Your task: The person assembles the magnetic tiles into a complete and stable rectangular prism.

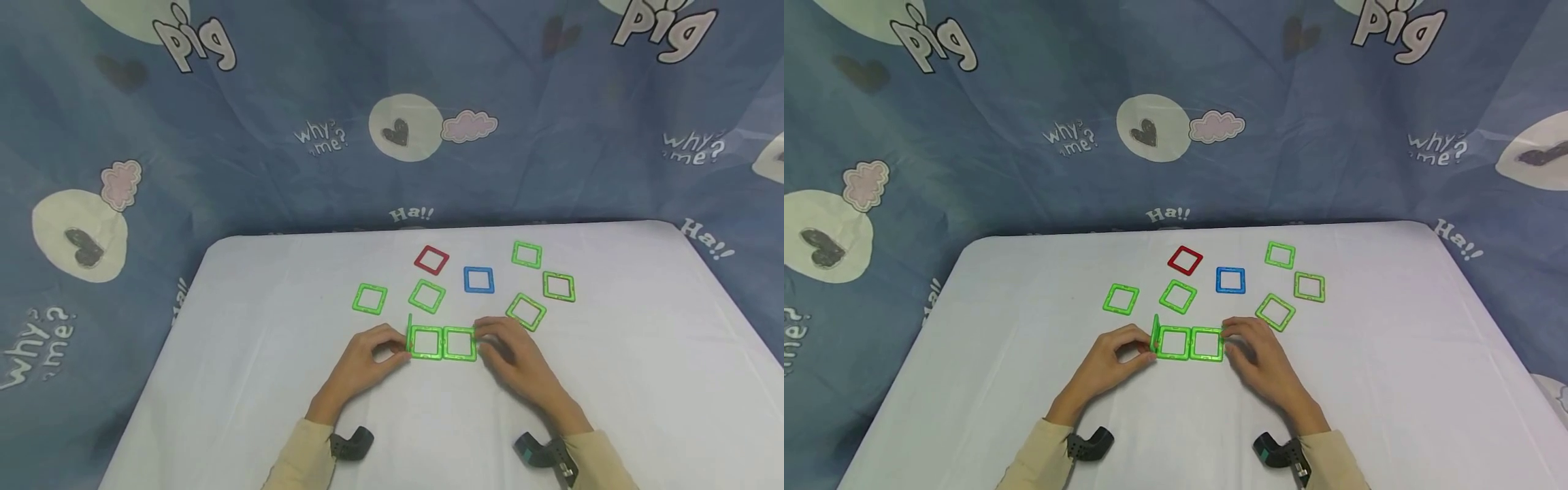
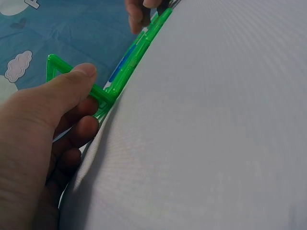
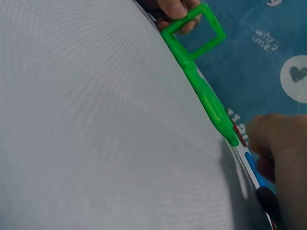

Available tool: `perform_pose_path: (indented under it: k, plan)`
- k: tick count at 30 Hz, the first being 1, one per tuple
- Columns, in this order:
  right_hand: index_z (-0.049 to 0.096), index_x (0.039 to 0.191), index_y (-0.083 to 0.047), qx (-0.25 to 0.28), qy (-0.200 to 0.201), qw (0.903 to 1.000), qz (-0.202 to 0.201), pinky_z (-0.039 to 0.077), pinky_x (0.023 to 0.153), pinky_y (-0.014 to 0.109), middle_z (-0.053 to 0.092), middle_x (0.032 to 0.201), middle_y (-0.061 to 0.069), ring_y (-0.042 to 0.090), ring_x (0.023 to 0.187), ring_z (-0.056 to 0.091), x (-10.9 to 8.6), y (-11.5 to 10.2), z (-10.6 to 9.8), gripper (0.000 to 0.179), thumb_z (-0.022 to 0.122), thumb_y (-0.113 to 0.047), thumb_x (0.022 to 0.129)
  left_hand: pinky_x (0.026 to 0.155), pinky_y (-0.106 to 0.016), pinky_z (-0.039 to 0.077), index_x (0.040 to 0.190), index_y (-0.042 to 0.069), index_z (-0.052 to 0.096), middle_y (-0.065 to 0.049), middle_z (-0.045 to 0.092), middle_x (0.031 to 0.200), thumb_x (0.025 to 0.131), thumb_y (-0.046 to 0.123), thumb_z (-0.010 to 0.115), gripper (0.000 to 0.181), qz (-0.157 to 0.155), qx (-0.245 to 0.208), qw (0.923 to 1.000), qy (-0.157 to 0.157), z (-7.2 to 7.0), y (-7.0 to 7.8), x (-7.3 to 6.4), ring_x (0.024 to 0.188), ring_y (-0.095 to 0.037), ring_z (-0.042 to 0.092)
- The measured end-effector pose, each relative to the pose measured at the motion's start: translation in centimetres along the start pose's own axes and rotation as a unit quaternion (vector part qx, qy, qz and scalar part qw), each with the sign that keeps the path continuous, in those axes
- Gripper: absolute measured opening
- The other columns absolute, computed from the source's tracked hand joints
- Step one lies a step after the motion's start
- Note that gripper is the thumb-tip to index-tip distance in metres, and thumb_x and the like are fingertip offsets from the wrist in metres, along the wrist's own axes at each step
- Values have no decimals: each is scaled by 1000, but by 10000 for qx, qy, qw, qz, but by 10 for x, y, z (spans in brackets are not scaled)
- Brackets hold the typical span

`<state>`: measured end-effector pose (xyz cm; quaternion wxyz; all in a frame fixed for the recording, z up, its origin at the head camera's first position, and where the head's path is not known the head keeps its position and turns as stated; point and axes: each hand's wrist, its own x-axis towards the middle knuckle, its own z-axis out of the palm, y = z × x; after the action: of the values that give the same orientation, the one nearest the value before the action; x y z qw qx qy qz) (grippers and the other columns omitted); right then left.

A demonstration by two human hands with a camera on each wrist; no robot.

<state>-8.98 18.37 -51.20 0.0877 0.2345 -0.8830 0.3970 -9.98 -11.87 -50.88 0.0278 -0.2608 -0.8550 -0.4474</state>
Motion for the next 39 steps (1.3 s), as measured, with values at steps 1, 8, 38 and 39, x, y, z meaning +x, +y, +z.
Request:
perform_pose_path:
  k: [1, 8, 38, 39]
  plan:
    - [61, 111, -19, 10, 116, 9999, -6, 28, 109, 19, 58, 126, -2, 17, 122, 47, 0, 0, 0, 23, 63, -12, 90, 79, -21, 51, 98, 25, 68, 16, 63, 88, 80, 25, 75, 19, -10, 0, 10000, -12, 0, 0, 0, 82, 0, 59]
    - [63, 104, -9, -203, 1310, 9911, 69, 25, 107, 15, 61, 117, 5, 22, 117, 47, 1, 6, -5, 26, 64, 4, 82, 78, -19, 51, 98, 23, 67, 15, 63, 88, 81, 25, 75, 19, 168, 17, 9999, 19, 2, -3, -1, 82, 1, 58]
    - [57, 119, -5, -1052, 1731, 9581, 2023, 23, 101, 60, 50, 125, 19, 38, 119, 40, 0, 15, -15, 36, 64, -8, 83, 76, -20, 50, 96, 20, 68, 15, 62, 85, 80, 23, 76, 18, 90, 85, 9999, 34, 0, -2, 0, 79, 1, 57]
    - [57, 118, -5, -1044, 1711, 9585, 2029, 23, 101, 60, 50, 125, 19, 38, 118, 40, 0, 15, -16, 35, 65, -9, 84, 76, -19, 50, 97, 20, 68, 15, 62, 85, 80, 23, 76, 18, 121, 85, 9999, 37, 0, -2, 0, 79, 1, 57]
